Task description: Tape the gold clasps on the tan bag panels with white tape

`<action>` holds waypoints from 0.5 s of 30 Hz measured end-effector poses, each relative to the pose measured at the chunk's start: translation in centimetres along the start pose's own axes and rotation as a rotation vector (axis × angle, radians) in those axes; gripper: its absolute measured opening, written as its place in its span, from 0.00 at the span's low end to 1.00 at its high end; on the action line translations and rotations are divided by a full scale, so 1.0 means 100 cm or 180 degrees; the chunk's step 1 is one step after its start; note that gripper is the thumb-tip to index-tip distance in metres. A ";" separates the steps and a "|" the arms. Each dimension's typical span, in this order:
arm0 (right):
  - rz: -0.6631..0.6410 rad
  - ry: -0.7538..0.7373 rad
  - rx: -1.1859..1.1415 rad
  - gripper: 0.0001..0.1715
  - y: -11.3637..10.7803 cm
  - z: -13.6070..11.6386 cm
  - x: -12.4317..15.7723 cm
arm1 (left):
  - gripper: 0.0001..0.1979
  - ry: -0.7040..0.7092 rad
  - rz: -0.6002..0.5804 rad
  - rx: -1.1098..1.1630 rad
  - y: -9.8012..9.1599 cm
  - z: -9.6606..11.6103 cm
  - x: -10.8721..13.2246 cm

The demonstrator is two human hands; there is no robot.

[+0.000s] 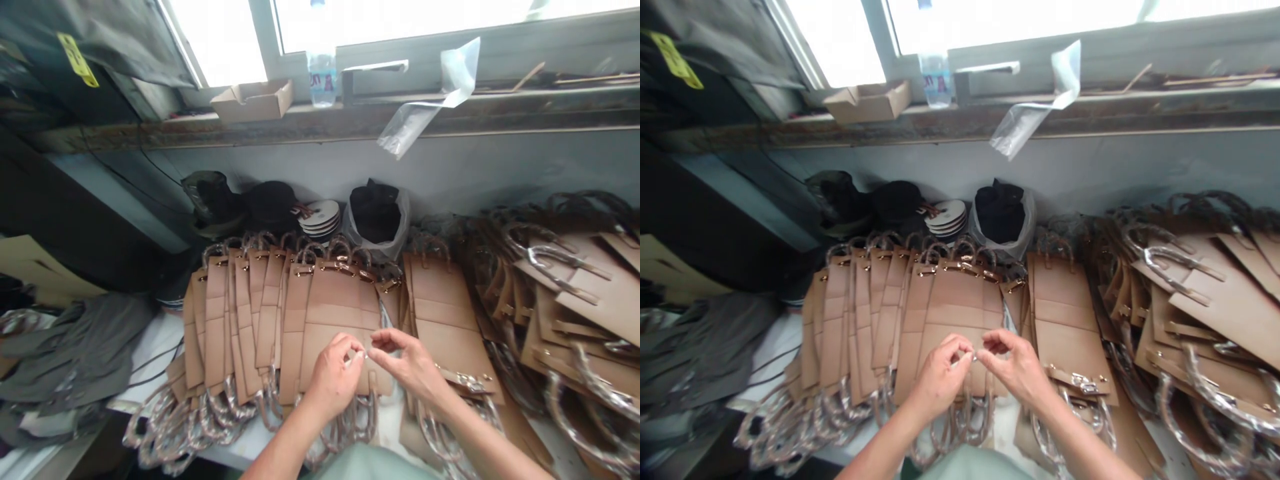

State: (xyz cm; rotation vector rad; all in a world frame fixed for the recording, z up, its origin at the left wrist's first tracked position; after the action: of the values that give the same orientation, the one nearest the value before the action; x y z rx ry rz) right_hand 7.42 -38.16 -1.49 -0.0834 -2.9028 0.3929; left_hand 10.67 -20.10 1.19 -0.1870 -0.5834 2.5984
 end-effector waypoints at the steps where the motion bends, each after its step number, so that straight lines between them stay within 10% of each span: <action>1: -0.0084 -0.0114 0.0096 0.13 0.001 -0.004 -0.004 | 0.06 0.0021 -0.0028 -0.0075 -0.004 0.000 -0.001; 9: -0.0663 -0.0693 0.0713 0.06 0.014 -0.030 -0.043 | 0.05 0.0043 -0.0178 -0.0430 -0.030 -0.009 -0.019; 15: -0.0318 -0.1395 0.0750 0.10 0.025 -0.029 -0.082 | 0.10 -0.1164 0.0122 0.1235 -0.026 -0.058 -0.055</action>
State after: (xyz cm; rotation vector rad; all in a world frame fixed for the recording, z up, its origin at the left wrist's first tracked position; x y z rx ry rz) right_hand 16.08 -35.73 -1.03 0.2101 -3.2356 0.8230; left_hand 17.95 -18.41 -2.76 0.4125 -0.1820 2.7382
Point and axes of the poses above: each hand's wrist, its own x-axis away from the middle knuckle, its own y-axis out of the palm, z = x × y, the point moved 2 cm from there along -x, towards the middle knuckle, and after that the axes turned 7 degrees about y, right-handed, at the moved point
